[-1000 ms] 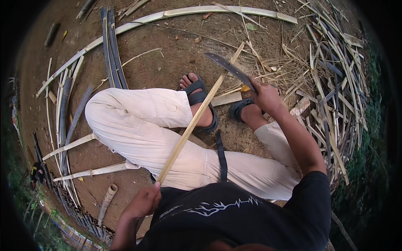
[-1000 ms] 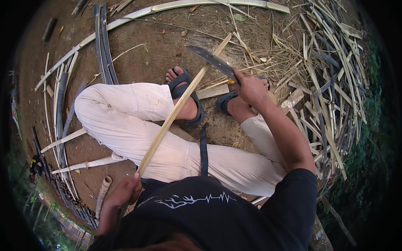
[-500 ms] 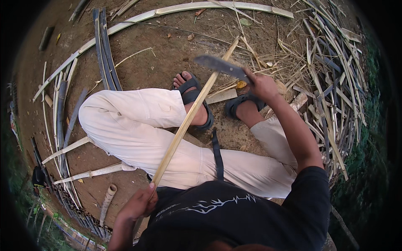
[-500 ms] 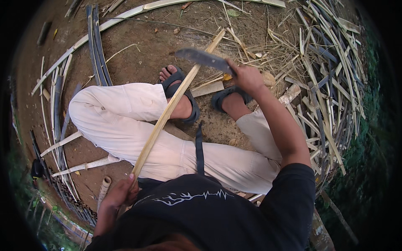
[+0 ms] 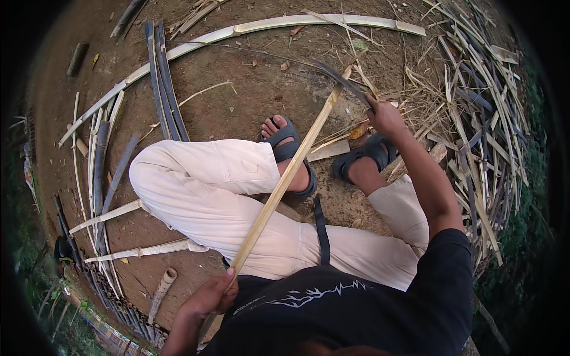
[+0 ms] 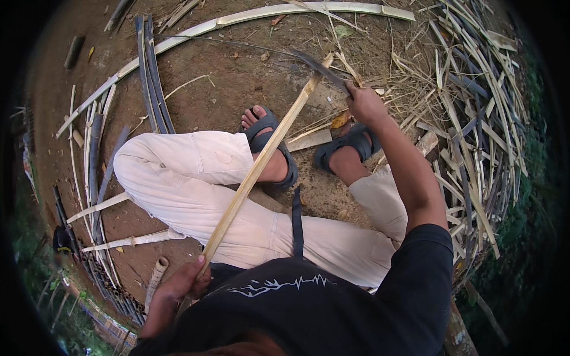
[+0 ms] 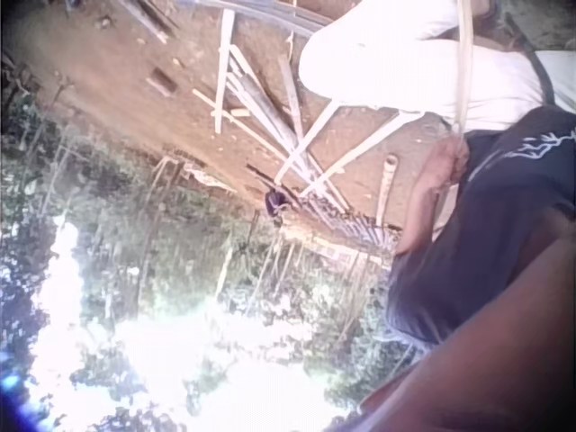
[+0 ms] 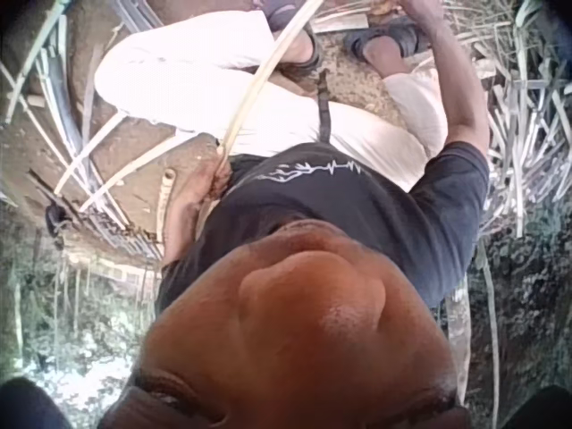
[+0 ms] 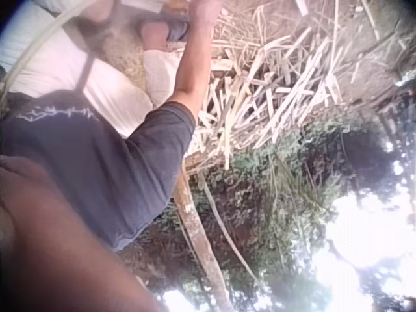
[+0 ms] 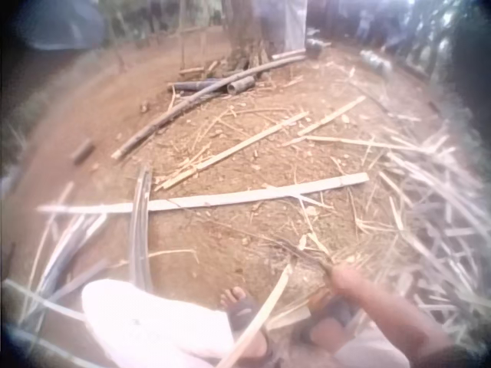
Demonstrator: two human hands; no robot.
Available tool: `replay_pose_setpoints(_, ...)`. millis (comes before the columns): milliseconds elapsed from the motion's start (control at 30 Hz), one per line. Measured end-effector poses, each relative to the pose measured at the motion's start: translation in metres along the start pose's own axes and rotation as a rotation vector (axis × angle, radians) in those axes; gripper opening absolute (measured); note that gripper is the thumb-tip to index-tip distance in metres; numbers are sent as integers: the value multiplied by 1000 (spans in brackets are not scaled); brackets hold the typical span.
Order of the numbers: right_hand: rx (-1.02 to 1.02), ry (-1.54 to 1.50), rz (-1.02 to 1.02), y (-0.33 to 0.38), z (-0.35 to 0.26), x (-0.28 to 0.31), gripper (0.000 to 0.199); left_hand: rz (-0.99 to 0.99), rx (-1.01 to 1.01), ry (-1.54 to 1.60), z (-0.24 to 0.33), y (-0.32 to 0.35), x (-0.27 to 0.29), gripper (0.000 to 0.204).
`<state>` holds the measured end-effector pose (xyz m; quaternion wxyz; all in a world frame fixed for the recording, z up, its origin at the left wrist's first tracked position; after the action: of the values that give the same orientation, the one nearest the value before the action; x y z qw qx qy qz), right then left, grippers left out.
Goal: The person uses a machete to shave thin layers from strips of bamboo while sitting on the ground. They refine the bamboo pieces by sliding the blade along the surface and stack the processed strips nearby.
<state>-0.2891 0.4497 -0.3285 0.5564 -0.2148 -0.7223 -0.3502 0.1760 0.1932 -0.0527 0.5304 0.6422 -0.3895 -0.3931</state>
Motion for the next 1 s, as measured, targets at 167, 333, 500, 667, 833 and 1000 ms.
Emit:
replay_pose_setpoints(167,-123,20,41,-3,37,-9,52,-53,1,52,1,0,3,59)
replay_pose_setpoints(333,73,-49,36,10,-1,-4,57,-59,23,63,0,1,4,59)
replay_pose_setpoints(500,314,-185,-65,73,-89,46,78,-90,55,85,-1,-1,2,61)
replay_pose_setpoints(667,480,-258,-51,113,-108,53,83,-75,103,32,3,6,-5,64)
replay_pose_setpoints(833,333,-177,-13,106,-103,61,75,-112,58,73,-4,0,3,63)
replay_pose_setpoints(1000,500,-137,13,133,-118,69,71,-122,96,42,10,13,-11,62)
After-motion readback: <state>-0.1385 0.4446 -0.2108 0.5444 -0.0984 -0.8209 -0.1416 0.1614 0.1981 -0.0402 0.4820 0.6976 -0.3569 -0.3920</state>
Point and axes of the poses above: each hand's wrist, its own y-axis away from the middle knuckle, its own x-axis out of the back of the hand, z = x × y, the point moved 1 cm from there along -y, towards the middle knuckle, and after that the axes turned 6 degrees about z, right-handed, at the moved point
